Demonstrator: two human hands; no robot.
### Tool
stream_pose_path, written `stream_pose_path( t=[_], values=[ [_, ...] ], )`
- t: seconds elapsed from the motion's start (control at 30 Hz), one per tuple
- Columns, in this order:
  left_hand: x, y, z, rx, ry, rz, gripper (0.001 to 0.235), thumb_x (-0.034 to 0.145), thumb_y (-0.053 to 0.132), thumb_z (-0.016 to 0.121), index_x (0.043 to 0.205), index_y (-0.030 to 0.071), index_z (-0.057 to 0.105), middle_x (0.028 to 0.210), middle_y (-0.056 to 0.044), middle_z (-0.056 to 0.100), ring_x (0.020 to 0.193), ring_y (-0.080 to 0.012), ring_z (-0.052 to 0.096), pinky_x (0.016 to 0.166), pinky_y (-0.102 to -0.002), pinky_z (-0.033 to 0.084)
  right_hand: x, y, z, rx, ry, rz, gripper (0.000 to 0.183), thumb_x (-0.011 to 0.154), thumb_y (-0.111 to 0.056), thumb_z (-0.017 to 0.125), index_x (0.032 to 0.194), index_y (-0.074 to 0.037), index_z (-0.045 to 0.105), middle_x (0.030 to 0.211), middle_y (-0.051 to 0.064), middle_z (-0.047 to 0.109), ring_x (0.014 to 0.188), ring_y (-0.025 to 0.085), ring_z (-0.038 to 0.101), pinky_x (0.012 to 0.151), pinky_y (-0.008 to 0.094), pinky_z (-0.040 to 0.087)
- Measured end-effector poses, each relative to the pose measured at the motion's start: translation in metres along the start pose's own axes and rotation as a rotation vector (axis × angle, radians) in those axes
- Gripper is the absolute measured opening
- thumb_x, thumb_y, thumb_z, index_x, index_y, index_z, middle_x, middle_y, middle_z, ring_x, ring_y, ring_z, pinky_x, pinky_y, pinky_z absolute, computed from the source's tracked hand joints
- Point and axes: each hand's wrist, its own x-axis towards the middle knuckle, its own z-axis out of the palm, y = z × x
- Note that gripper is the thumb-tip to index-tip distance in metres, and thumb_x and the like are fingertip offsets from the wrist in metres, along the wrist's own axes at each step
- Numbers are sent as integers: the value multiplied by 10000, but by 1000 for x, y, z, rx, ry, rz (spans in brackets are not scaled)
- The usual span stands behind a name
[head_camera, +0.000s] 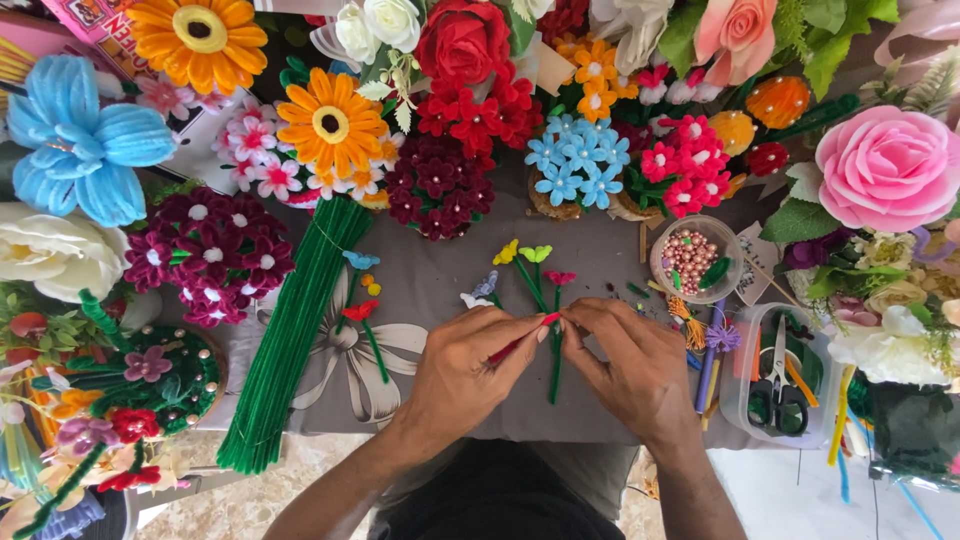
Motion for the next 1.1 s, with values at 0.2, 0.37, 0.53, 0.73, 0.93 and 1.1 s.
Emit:
stream_pose_path(
  t=[0.2, 0.37, 0.53, 0.73, 0.93, 1.1],
  values=[
    [-7, 1, 14, -41, 87, -45, 133, 932, -21, 740, 1063, -34, 758, 854, -98, 752, 696, -166, 652, 651, -298, 557, 2, -4, 11, -176, 136, -82, 112, 946, -55, 787, 980, -23, 685, 964, 111, 745, 824, 230, 731, 685, 374, 589],
    [-8, 2, 18, -54, 119, -102, 141, 939, -1, 732, 1075, -22, 766, 839, -81, 750, 700, -158, 661, 659, -291, 557, -4, -6, 20, -70, 146, 46, 73, 965, -52, 729, 1022, -6, 722, 991, 126, 752, 858, 245, 732, 751, 369, 581],
    [-2, -5, 3, -103, 69, -118, 159, 934, 2, 737, 1091, 2, 765, 887, -97, 753, 714, -151, 671, 639, -273, 568, 12, -5, -11, 407, -47, 476, 125, 923, -135, 736, 1022, -75, 782, 1011, 70, 789, 847, 123, 714, 688, 226, 549],
    [6, -5, -10, -166, -9, -53, 183, 909, -71, 715, 1032, 33, 802, 780, -122, 736, 689, -237, 697, 594, -318, 543, 13, 10, -19, 814, -149, 558, 86, 901, -37, 718, 923, 19, 778, 704, 128, 771, 623, 172, 738, 571, 318, 626],
    [6, -7, -10, -153, -72, 14, 143, 913, -73, 715, 1022, -6, 781, 792, -160, 713, 701, -285, 693, 577, -343, 541, 14, 18, -17, 883, -227, 500, 85, 913, -23, 702, 919, 34, 764, 722, 118, 758, 652, 161, 747, 557, 311, 638],
    [4, -10, -10, -141, -142, -21, 125, 936, -28, 710, 1022, 27, 783, 804, -136, 716, 708, -265, 682, 583, -339, 532, 17, 19, -22, 905, -346, 502, 76, 899, -20, 721, 910, 29, 778, 631, 99, 722, 592, 150, 717, 521, 282, 617]
  ],
)
